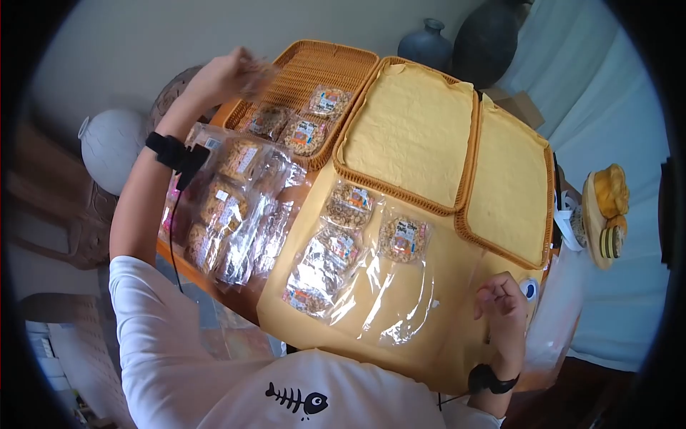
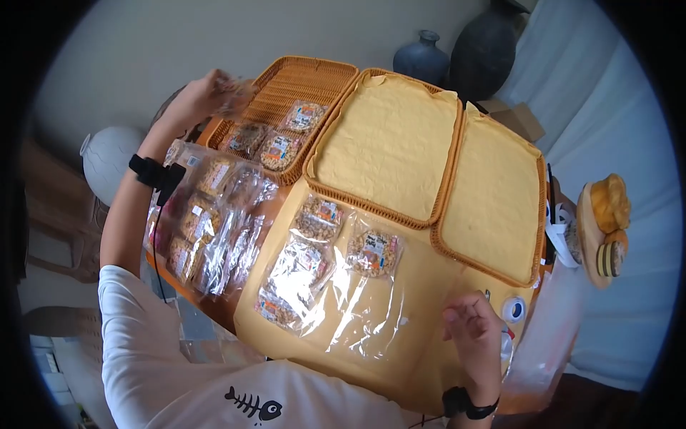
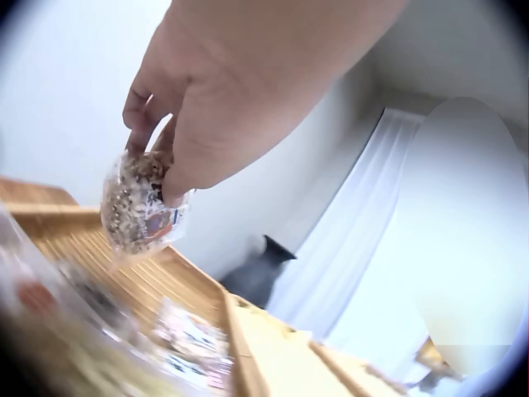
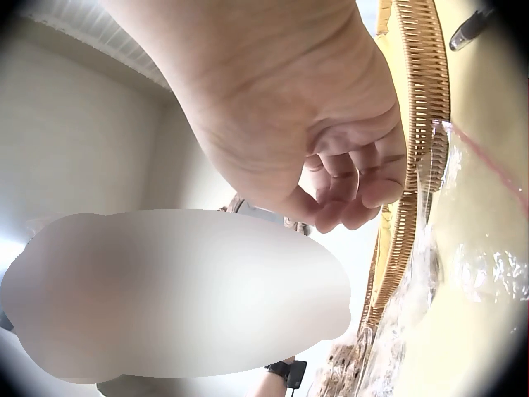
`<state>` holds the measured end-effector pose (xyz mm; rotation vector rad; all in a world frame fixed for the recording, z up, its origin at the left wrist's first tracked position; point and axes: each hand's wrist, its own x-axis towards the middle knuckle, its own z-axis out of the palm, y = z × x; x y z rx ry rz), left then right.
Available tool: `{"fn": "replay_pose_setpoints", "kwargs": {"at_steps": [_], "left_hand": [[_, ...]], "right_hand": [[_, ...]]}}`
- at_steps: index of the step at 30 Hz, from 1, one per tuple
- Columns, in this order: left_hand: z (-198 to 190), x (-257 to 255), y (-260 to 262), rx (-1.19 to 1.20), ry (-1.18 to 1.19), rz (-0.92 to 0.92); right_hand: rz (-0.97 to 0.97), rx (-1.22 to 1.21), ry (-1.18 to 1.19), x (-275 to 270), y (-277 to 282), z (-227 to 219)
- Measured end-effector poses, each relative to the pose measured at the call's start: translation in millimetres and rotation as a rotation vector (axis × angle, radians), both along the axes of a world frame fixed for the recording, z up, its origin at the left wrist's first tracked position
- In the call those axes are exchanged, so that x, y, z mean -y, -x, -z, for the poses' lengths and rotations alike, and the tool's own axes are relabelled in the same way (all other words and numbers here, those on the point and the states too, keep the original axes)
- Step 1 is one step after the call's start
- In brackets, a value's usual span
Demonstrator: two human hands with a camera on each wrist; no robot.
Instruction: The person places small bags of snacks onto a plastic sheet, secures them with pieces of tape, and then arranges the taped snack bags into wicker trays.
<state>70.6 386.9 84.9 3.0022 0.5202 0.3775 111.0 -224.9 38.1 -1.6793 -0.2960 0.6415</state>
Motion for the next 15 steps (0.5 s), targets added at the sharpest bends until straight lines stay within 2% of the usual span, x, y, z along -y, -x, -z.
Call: {"fn": "replay_pose_setpoints", "kwargs": {"at_steps": [3, 6, 9, 12, 15], "left_hand": [[13.0, -46.3, 9.7, -0.13, 0.049, -0.139], [34.3, -72.1, 19.3, -0.377, -0.066, -0.033], [37.8, -67.6, 17.4, -0.365, 0.18, -0.136], [46.3, -75.1, 18.3, -0.304, 0.267, -0.167], [38.1, -64.9, 15.2, -0.359, 0.358, -0.215]], "right_hand": [[-0.015, 0.025, 0.071, 2.8, -2.8, 8.2], [-0.02, 0.002, 0.046, 1.6, -3.8, 13.7], [-0.011, -0.016, 0.034, -2.1, -4.1, 14.5], [-0.005, -0.02, 0.038, -4.6, -4.5, 15.5], [-0.017, -0.043, 0.036, -4.6, -5.4, 15.8]]}}
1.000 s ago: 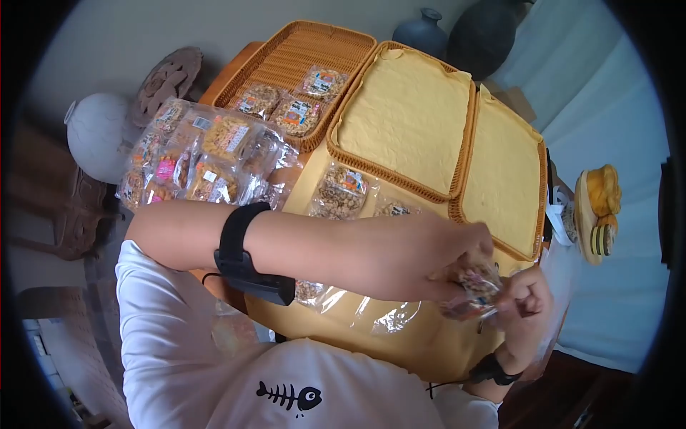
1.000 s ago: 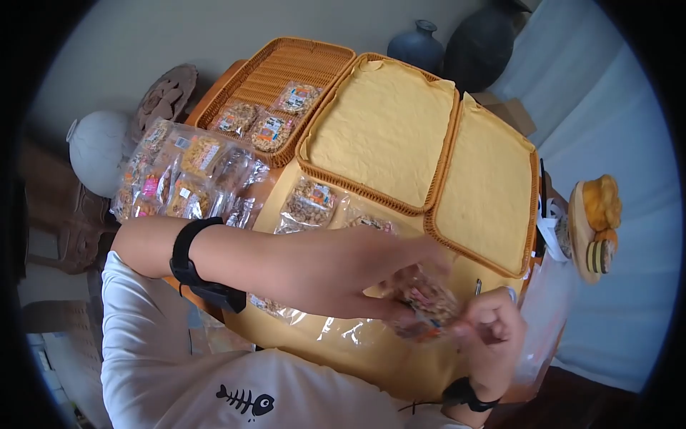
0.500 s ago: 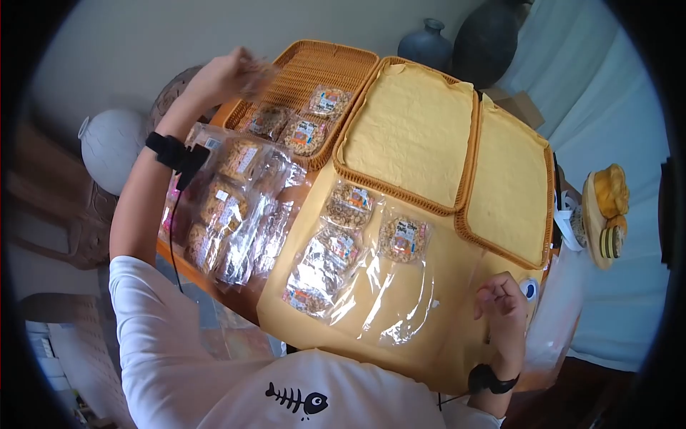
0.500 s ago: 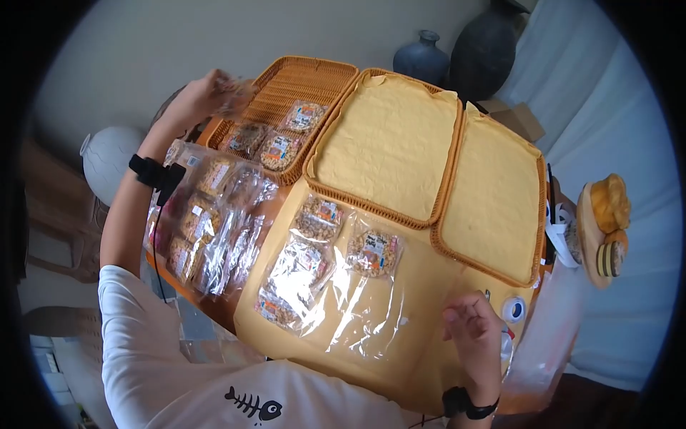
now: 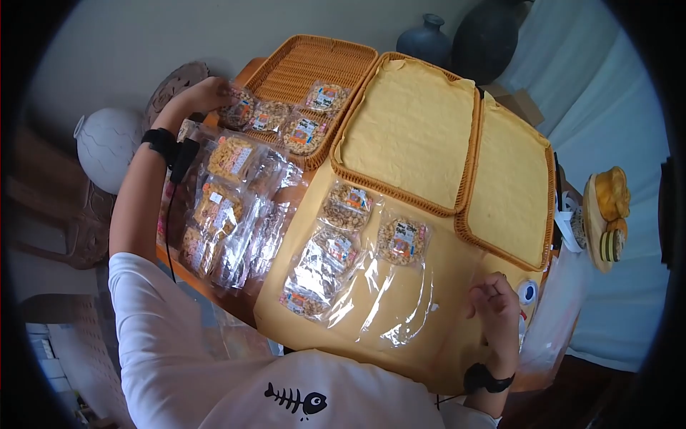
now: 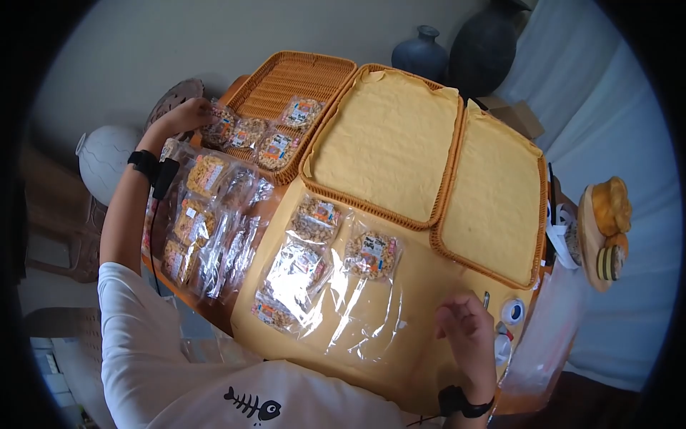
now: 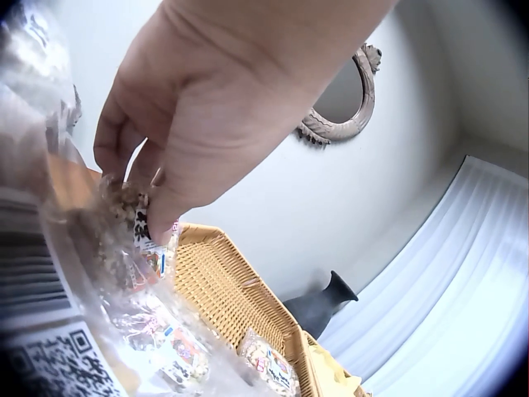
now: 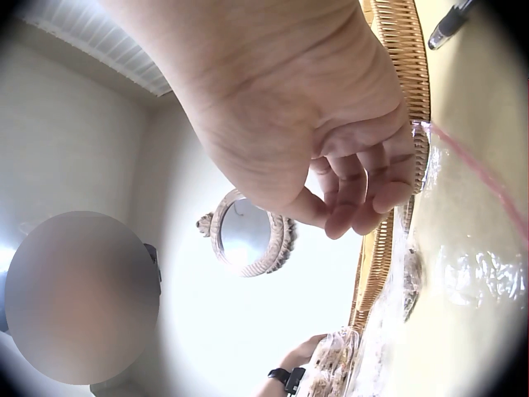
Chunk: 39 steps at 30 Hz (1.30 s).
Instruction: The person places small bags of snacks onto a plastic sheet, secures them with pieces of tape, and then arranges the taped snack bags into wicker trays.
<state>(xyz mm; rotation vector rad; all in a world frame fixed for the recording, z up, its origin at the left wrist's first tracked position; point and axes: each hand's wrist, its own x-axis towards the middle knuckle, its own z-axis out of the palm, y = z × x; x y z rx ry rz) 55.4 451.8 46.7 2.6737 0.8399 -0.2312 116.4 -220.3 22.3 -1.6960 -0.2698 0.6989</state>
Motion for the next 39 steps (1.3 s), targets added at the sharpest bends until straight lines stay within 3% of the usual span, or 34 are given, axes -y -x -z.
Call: {"fn": "replay_pose_setpoints", "kwargs": {"at_steps": [3, 12, 18, 24, 30, 36, 39], "left_hand": [[-7.9, 10.6, -3.2, -0.063, -0.053, 0.016], [-0.4, 0.7, -6.1, -0.06, 0.101, -0.067], [5.5, -5.7, -4.2, -0.055, 0.152, -0.025], [-1.7, 1.9, -6.4, -0.193, 0.12, -0.024], [5.8, 4.5, -0.1, -0.073, 0.029, -0.025], [-19.1, 28.7, -13.0, -0.227, -0.008, 0.024], [-25.1, 10.4, -17.0, -0.147, -0.094, 0.024]], "right_hand": [[-0.015, -0.008, 0.001, 0.2, -1.6, 3.5], [0.005, -0.038, -0.006, -3.8, 2.1, 8.1], [-0.005, -0.042, -0.011, -3.1, -0.3, 11.9], [-0.047, -0.068, -0.003, -2.5, -2.3, 15.5], [0.013, -0.065, -0.034, -7.4, 0.2, 18.3], [0.005, -0.061, -0.035, -7.9, -0.5, 18.0], [0.001, -0.057, -0.027, -5.5, -2.4, 18.9]]}}
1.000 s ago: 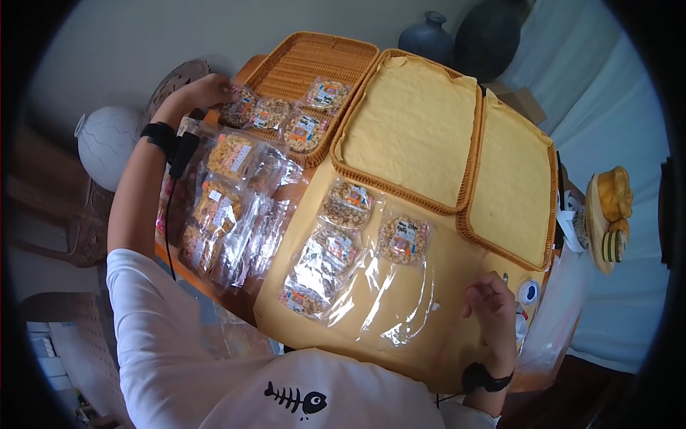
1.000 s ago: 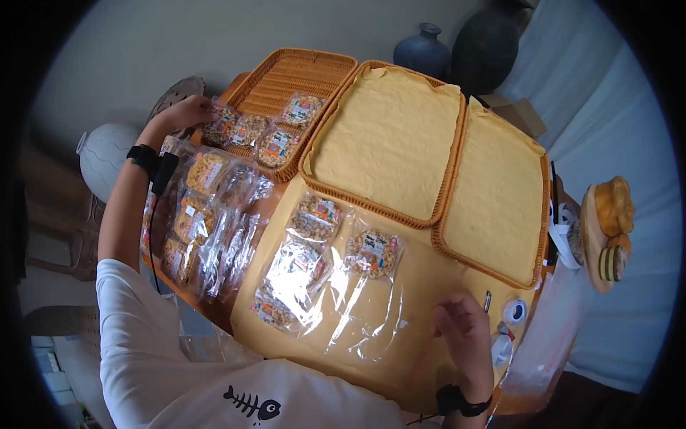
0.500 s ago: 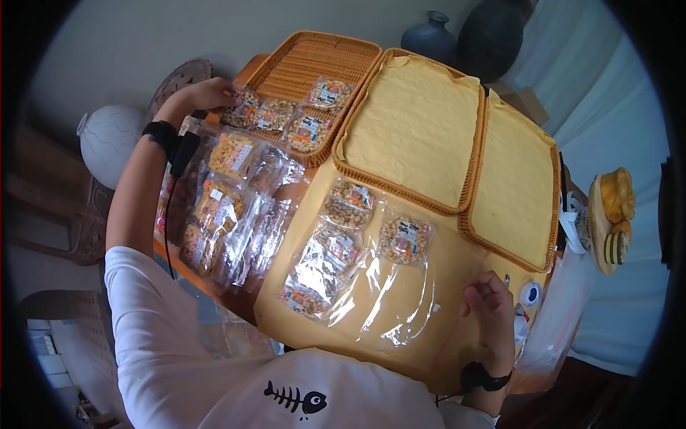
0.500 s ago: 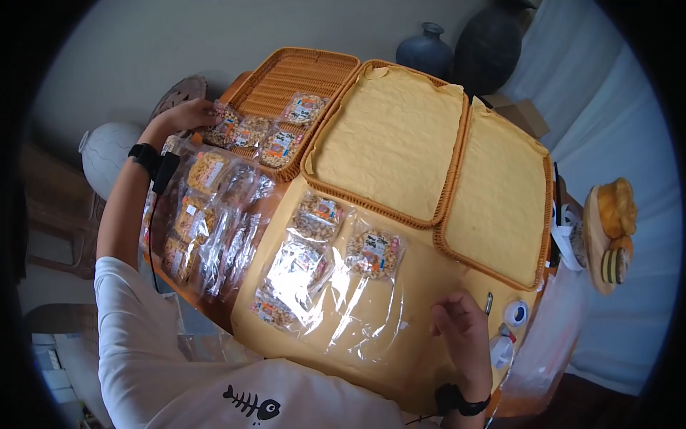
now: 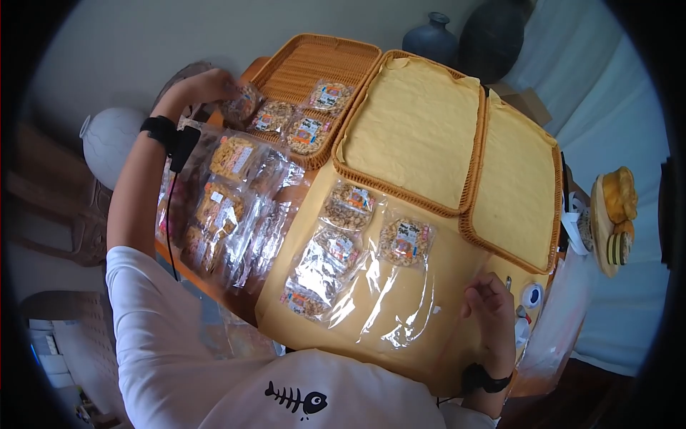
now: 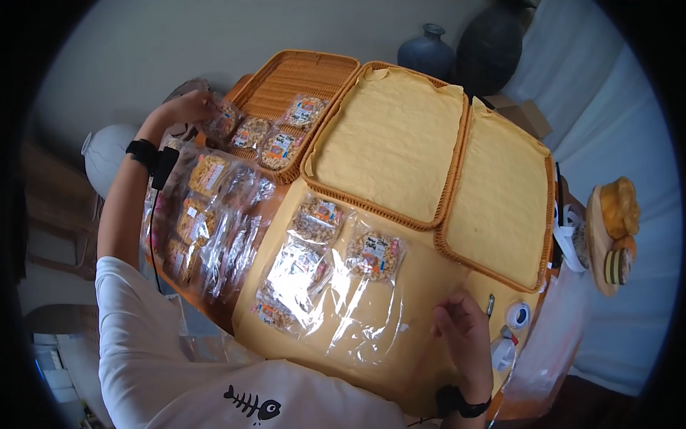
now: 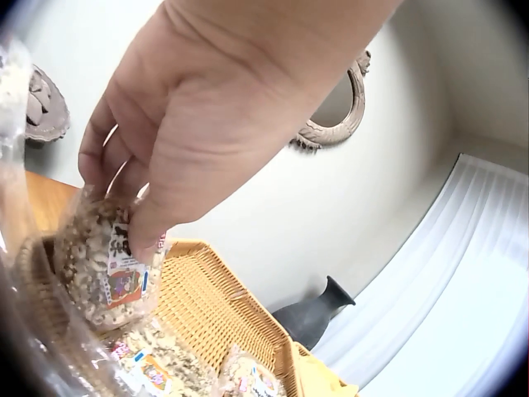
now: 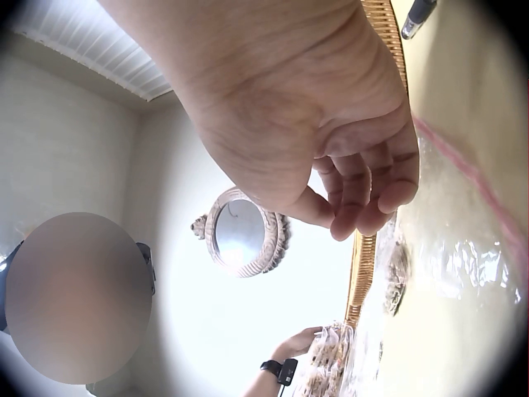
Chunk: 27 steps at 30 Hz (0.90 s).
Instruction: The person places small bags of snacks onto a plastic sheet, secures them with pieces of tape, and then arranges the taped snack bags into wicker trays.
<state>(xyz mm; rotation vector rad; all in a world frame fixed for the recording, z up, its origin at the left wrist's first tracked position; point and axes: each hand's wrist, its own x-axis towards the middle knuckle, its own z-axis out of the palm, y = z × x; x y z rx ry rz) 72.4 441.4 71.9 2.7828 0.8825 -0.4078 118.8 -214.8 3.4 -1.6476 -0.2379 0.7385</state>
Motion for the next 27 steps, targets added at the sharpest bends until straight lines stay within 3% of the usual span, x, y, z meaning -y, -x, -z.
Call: {"fn": "replay_pose_setpoints", "kwargs": {"at_steps": [3, 7, 11, 14, 19, 22, 24, 27], "left_hand": [[6.1, -24.8, -12.0, 0.226, 0.05, -0.05], [33.4, 3.3, -34.7, 0.511, 0.449, -0.115], [62.2, -3.1, -69.7, 0.459, 0.585, -0.046], [79.7, -8.6, -80.8, 0.391, 0.622, -0.117], [71.8, -12.3, -72.4, 0.153, 0.753, -0.134], [57.3, 21.7, -60.0, 0.2, 0.654, -0.17], [69.2, 3.4, -58.2, 0.201, 0.654, -0.122], [65.1, 0.6, -65.5, -0.009, 0.355, 0.003]], "right_hand": [[0.003, 0.007, -0.003, 0.3, -0.2, -0.7], [-0.032, -0.024, -0.021, 4.8, -4.6, 6.5], [-0.034, -0.029, -0.01, 9.5, -4.8, 8.8], [-0.027, -0.034, -0.028, 12.6, -5.0, 8.6], [-0.018, -0.044, -0.024, 14.2, -5.6, 9.2], [-0.032, -0.062, 0.026, 12.9, -6.4, 6.0], [-0.069, -0.082, 0.087, 13.8, -8.8, -1.6], [-0.094, -0.119, 0.151, 27.8, -8.5, 4.0]]}}
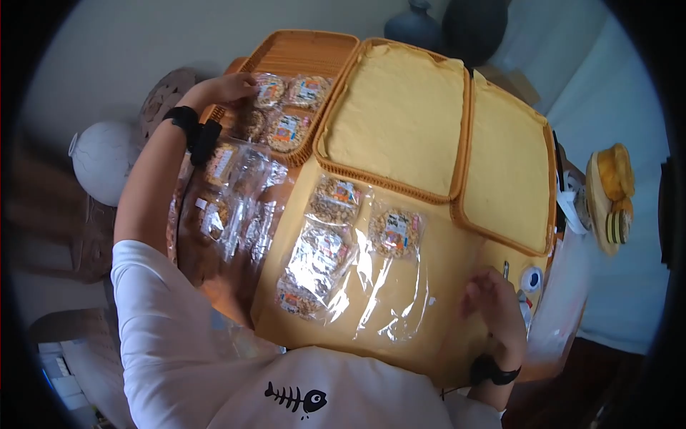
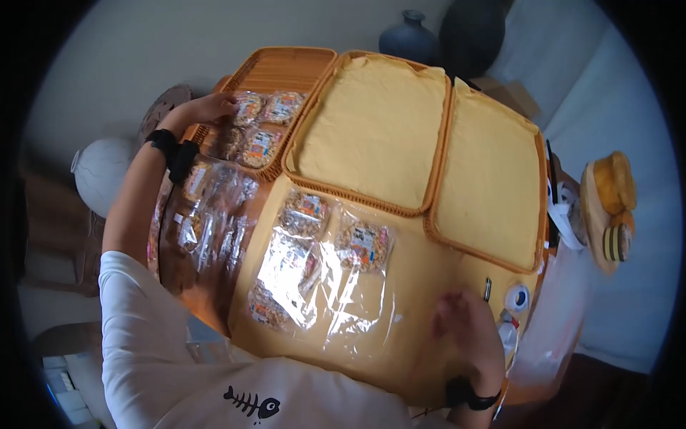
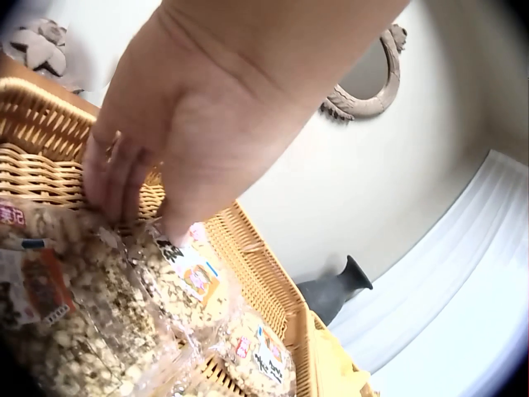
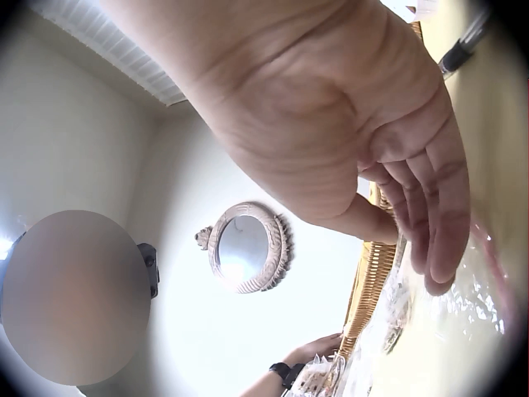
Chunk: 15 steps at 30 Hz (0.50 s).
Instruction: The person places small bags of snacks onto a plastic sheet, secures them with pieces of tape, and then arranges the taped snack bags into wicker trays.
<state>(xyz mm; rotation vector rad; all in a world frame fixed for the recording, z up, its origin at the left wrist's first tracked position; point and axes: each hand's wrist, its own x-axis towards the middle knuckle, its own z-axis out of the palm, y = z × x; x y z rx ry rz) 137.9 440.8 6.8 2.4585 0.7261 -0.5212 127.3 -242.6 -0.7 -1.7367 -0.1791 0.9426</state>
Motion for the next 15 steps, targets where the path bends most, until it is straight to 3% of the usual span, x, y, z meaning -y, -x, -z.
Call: {"fn": "replay_pose_setpoints", "kwargs": {"at_steps": [3, 6, 9, 11, 13, 14, 15], "left_hand": [[-22.7, 29.7, -11.5, -0.182, -0.342, 0.151], [-34.6, 59.8, -6.0, 0.165, -0.497, 0.209], [-51.1, 107.0, -1.9, 0.376, -0.179, 0.421], [-82.3, 178.1, 10.3, 0.148, 0.047, 0.533], [-76.0, 208.2, 21.3, 0.087, 0.262, 0.75], [-82.7, 232.6, 23.2, -0.084, 0.309, 0.754], [-60.7, 234.2, 25.1, -0.105, 0.437, 0.783]], "right_hand": [[-0.042, 0.024, 0.107, 3.7, 3.1, -6.0], [-0.093, -0.137, 0.0, 3.9, 3.0, -2.0], [-0.059, -0.117, -0.098, -6.0, 5.0, 19.8], [-0.11, -0.12, -0.203, -15.7, 1.3, 33.6], [-0.13, -0.209, -0.23, -34.2, -4.2, 28.6], [-0.121, -0.294, -0.203, -48.3, -7.6, 16.7], [-0.111, -0.379, -0.176, -60.0, -8.9, 9.4]]}}
